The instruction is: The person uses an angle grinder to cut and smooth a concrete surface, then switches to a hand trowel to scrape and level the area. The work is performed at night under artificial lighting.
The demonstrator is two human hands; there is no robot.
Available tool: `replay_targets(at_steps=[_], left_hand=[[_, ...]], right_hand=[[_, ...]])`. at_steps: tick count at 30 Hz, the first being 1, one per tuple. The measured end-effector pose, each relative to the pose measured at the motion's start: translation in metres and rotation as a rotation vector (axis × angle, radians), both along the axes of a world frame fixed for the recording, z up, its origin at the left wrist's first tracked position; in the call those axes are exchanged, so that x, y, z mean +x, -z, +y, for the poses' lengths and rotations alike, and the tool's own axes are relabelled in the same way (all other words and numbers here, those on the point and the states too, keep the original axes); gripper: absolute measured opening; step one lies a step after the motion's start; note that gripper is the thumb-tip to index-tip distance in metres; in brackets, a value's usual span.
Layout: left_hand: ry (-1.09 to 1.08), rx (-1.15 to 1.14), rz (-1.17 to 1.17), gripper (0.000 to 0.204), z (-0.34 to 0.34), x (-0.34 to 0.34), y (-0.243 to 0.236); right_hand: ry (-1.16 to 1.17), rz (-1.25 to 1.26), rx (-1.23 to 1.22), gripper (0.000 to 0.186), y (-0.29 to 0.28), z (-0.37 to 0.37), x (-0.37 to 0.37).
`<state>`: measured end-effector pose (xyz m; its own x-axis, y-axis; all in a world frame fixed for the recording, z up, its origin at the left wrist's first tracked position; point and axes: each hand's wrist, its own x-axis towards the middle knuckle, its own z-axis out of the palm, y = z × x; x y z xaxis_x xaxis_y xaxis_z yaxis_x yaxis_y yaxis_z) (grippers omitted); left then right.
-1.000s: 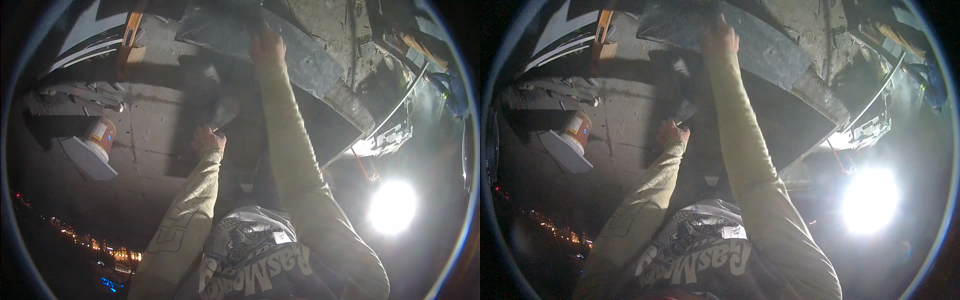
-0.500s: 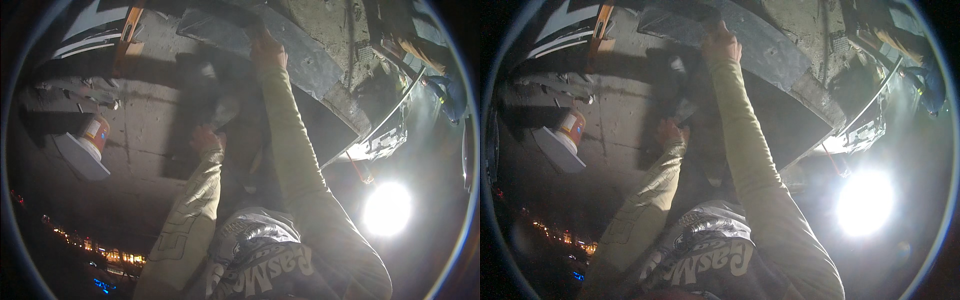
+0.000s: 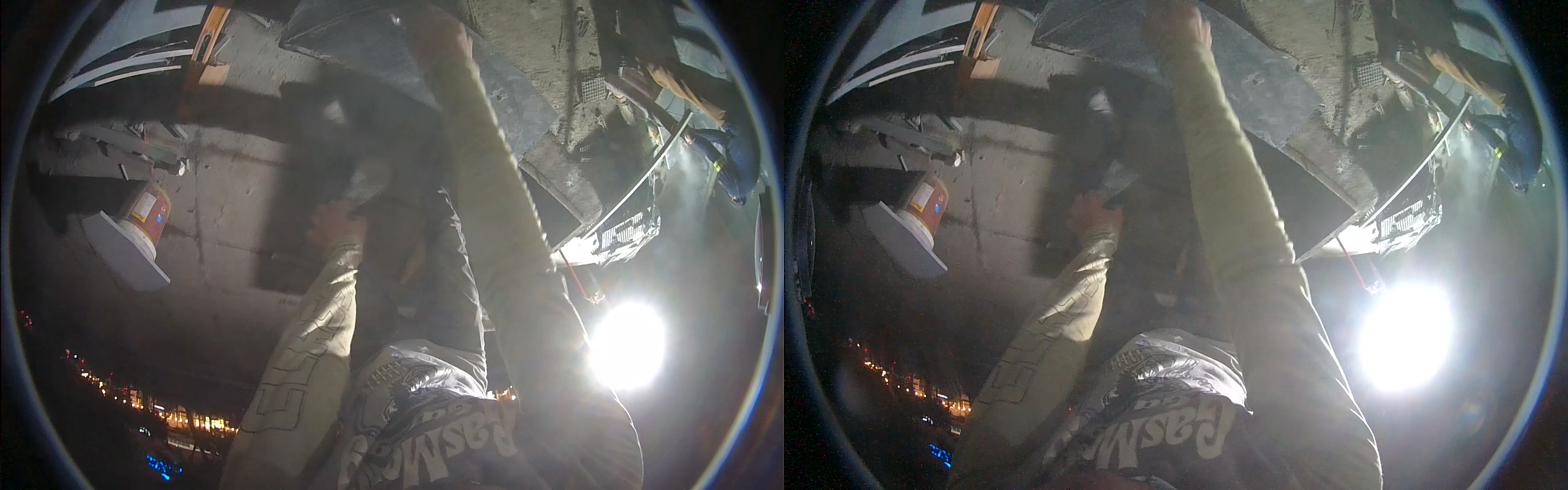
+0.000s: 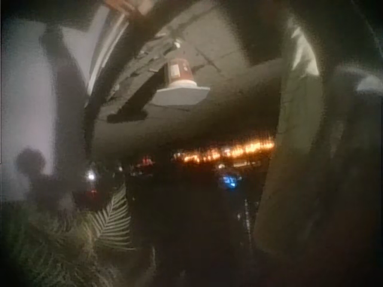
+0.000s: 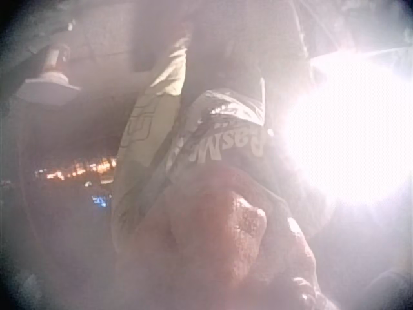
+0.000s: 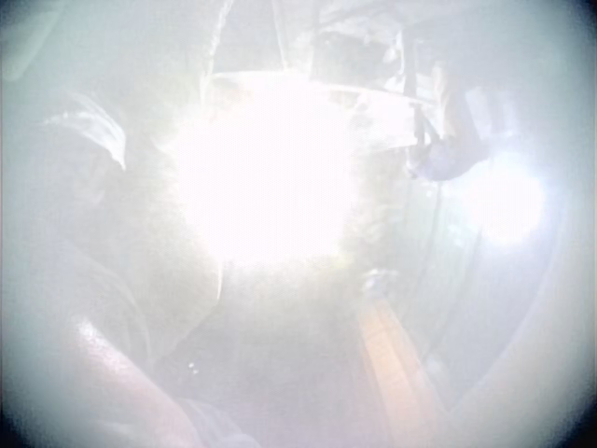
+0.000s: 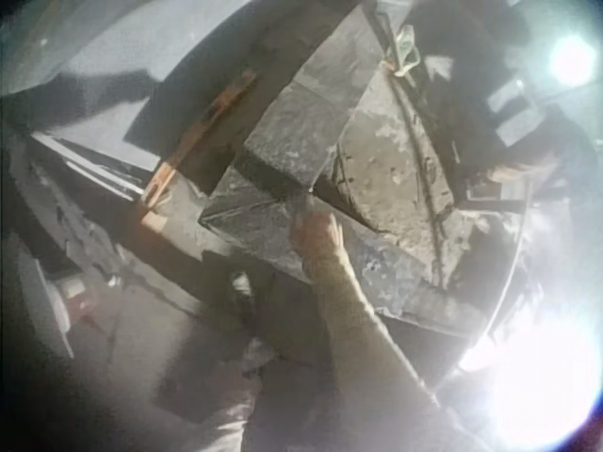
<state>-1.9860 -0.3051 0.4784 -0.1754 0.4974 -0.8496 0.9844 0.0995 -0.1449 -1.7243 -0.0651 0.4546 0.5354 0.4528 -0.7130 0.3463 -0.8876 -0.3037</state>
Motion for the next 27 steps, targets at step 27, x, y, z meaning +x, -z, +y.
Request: replay_targets(at_steps=[27], left_hand=[[0.103, 0.077, 0.025, 0.048, -0.031, -0.011, 0.022]], right_hand=[[-0.137, -0.039, 0.037, 0.042, -0.050, 0.006, 0.007]])
